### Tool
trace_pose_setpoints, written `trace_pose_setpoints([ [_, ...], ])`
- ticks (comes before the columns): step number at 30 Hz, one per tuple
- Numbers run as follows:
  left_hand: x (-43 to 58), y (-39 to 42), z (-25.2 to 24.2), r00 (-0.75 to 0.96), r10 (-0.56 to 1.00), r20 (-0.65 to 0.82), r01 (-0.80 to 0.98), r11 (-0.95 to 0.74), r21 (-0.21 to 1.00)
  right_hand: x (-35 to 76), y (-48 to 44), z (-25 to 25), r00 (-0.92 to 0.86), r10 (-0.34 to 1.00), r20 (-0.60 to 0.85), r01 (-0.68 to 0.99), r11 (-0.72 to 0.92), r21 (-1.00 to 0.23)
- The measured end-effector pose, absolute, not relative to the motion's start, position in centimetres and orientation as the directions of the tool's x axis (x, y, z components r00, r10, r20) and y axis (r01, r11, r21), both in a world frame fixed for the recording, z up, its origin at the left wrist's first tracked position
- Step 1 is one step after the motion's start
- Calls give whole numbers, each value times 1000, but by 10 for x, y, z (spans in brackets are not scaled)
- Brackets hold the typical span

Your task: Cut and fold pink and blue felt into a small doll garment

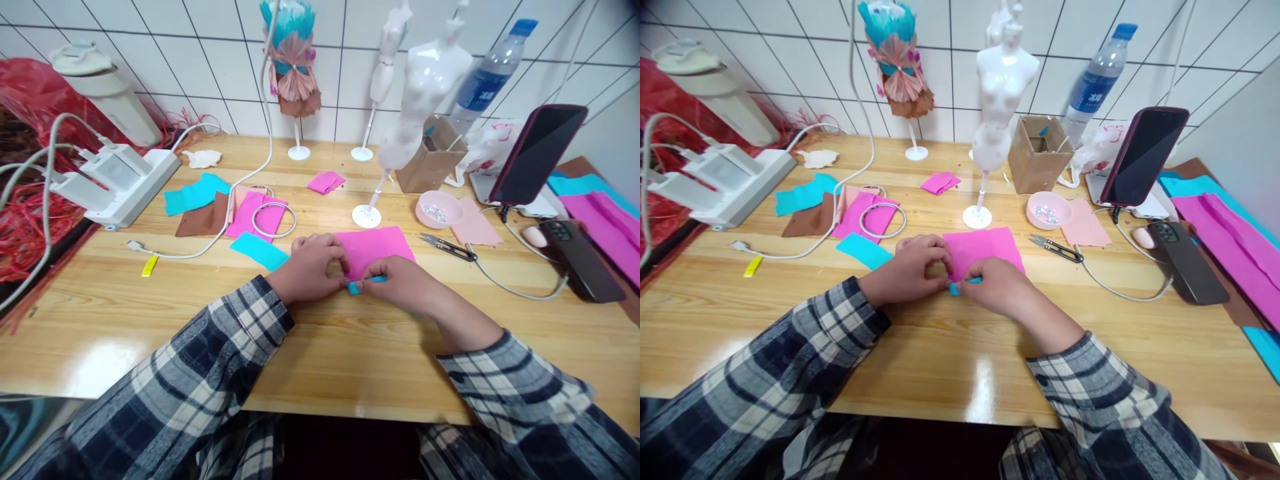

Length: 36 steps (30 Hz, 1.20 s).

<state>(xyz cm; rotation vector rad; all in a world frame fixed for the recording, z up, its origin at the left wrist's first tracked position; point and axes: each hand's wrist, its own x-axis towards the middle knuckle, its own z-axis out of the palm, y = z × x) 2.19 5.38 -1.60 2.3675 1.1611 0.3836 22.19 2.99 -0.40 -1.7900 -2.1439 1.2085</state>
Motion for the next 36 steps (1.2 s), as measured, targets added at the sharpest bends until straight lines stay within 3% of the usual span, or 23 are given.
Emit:
trace_pose_setpoints([
  [6,23,53,-14,602,798,24,670,-521,529,221,29,-9,-261,896,-360,866,52,-498],
  [22,25,51,-11,588,809,-3,684,-496,535,207,26,4,-126,895,-429,932,-41,-359],
  [30,27,48,-18,557,830,27,707,-491,509,209,26,1,-153,907,-392,920,-15,-393],
  [36,26,49,-16,569,823,9,700,-490,520,221,21,12,-274,869,-413,874,45,-484],
])
